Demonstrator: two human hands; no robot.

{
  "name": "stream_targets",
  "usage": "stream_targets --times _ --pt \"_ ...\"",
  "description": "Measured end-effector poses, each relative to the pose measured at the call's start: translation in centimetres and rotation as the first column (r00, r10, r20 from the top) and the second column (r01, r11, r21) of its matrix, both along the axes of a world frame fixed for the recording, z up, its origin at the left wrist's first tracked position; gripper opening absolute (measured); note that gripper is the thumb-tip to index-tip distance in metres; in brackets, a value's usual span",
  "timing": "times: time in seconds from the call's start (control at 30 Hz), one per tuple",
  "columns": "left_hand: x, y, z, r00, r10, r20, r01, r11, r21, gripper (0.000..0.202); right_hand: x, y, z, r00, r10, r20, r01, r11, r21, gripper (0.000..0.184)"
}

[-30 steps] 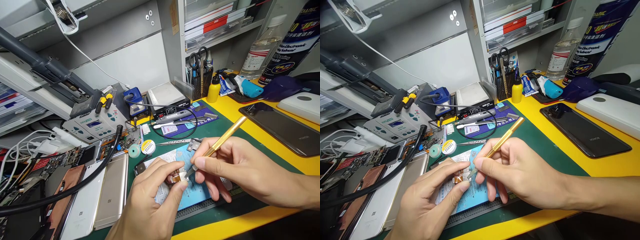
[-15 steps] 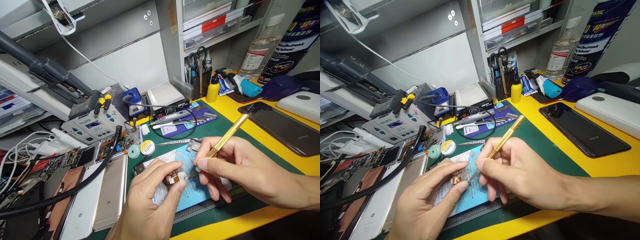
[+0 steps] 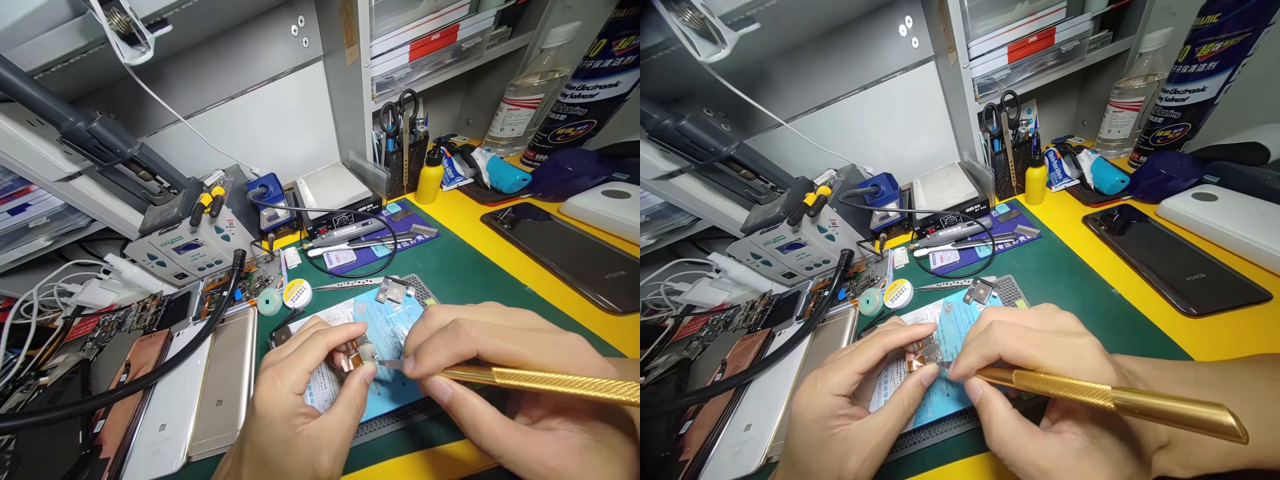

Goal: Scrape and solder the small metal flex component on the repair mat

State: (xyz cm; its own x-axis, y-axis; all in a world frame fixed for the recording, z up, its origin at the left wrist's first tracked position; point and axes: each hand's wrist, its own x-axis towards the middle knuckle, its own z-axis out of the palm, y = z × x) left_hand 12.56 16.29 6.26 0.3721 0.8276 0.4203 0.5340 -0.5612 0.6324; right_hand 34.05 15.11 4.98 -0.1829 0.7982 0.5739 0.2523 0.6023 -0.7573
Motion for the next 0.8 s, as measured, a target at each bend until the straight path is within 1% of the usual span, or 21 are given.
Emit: stream_targets --times 0.23,0.63,0.8 --pt "-0.09 -0.06 -0.05 1.0 0.006 -0.004 -0.006 1.0 0.011 0.029 0.31 0.05 0.02 0.998 0.042 0.039 -0.042 0.999 -0.01 0.032" --pt "-0.02 -0.17 -0.03 0.999 0.026 -0.023 -0.026 1.0 0.006 0.032 0.31 0.36 0.35 0.997 0.034 0.064 -0.034 0.999 0.003 0.027" --pt "0.09 -0.08 0.07 1.0 0.012 -0.011 -0.012 1.0 0.001 0.033 0.16 0.18 0.18 0.999 0.015 0.033 -0.015 1.0 0.006 0.026"
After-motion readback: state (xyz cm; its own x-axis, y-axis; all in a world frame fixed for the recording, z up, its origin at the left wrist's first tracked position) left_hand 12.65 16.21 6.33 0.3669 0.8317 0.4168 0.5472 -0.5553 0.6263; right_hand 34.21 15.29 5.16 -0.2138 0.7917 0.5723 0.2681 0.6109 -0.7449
